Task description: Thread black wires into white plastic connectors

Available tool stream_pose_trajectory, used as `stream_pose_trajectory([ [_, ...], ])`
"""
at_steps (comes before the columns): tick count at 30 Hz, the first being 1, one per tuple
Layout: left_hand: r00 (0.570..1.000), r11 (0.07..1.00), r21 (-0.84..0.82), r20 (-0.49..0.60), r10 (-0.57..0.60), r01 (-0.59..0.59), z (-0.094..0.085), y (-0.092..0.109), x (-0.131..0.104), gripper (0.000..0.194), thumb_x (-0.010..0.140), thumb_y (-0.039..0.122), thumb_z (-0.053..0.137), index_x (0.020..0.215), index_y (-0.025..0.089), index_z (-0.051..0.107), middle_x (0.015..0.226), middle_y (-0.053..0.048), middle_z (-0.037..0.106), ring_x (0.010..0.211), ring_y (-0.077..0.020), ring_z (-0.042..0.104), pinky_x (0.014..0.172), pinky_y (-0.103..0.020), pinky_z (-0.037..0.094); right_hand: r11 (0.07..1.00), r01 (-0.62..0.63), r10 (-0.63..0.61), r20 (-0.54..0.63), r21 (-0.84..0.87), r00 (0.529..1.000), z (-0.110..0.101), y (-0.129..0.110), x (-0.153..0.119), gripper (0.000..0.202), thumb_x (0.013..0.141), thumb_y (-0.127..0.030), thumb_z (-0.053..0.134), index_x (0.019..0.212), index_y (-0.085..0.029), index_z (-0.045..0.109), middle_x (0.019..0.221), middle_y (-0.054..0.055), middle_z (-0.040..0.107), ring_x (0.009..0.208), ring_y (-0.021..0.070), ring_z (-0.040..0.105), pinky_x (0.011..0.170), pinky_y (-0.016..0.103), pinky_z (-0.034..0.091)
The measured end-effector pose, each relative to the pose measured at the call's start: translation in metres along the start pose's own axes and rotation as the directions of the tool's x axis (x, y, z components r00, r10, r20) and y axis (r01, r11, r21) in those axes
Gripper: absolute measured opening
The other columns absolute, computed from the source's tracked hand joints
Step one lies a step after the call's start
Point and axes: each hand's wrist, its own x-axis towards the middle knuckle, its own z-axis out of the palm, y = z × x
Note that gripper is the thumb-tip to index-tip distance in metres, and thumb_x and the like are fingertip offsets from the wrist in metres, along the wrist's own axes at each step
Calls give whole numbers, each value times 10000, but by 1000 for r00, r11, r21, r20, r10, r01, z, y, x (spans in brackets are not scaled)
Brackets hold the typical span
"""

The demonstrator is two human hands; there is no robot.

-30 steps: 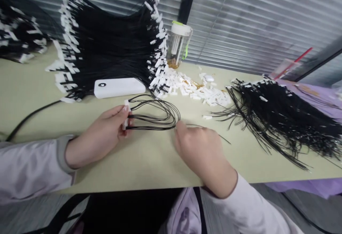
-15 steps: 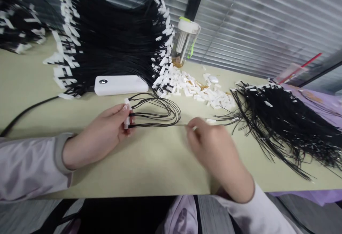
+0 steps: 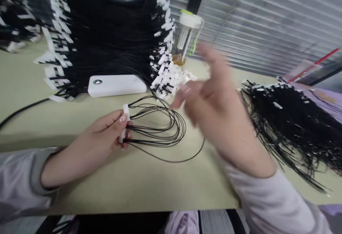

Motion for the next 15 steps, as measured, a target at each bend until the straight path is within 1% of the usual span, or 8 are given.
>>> stream_pose_trajectory([
  [1,1000,1000,27,8,-4,4,0,1,0,243,828,383,355,717,188,448,640,30,436,580,-92,443,503,-179,414,993,-71,62,99,95,993,12,-5,-3,335,860,-204,342,1179,-217,242,704,-23,548,453,59,430,401,180,344],
  [2,1000,999,53,16,-6,5,0,2,-1,248,829,381,354,707,186,447,623,32,434,561,-90,439,500,-177,412,987,-104,84,160,122,984,23,-8,-7,212,839,-198,387,1051,-208,382,654,-38,534,452,51,420,413,171,344],
  [3,1000,997,79,23,-5,3,0,3,-1,254,830,381,354,696,186,445,609,35,433,547,-88,437,495,-174,408,984,-126,100,191,128,977,31,-11,-11,99,822,-197,422,913,-199,460,613,-47,518,458,48,415,426,166,341],
  [4,1000,995,104,30,-1,-2,0,3,-1,258,831,381,354,686,187,443,599,37,432,540,-86,437,493,-171,406,987,-127,108,183,96,977,38,-13,-14,49,807,-200,447,793,-189,493,585,-47,505,473,48,417,440,165,338],
  [6,999,989,148,43,6,-12,0,4,-2,262,834,377,350,674,190,440,592,39,431,539,-84,438,495,-163,405,994,-108,103,123,36,987,46,-14,-18,111,786,-209,483,683,-182,516,558,-47,488,479,48,404,446,165,320],
  [8,999,984,180,47,3,-11,1,5,-2,260,838,379,340,689,195,449,600,38,433,547,-87,444,494,-162,412,994,-108,105,87,26,991,47,-15,-19,115,777,-207,494,669,-182,523,561,-51,486,481,44,394,450,163,312],
  [12,999,979,201,34,-22,15,1,4,-2,234,831,383,351,743,207,476,628,27,445,579,-104,461,499,-173,438,992,-122,117,100,44,988,46,-14,-18,158,780,-196,483,624,-174,485,527,-59,437,480,42,366,468,154,315],
  [15,999,981,192,30,-18,12,1,4,-3,228,827,375,363,732,204,480,625,24,446,573,-105,464,496,-174,439,991,-128,124,112,30,986,46,-13,-18,190,787,-200,470,599,-171,460,501,-58,404,469,47,347,466,160,312],
])
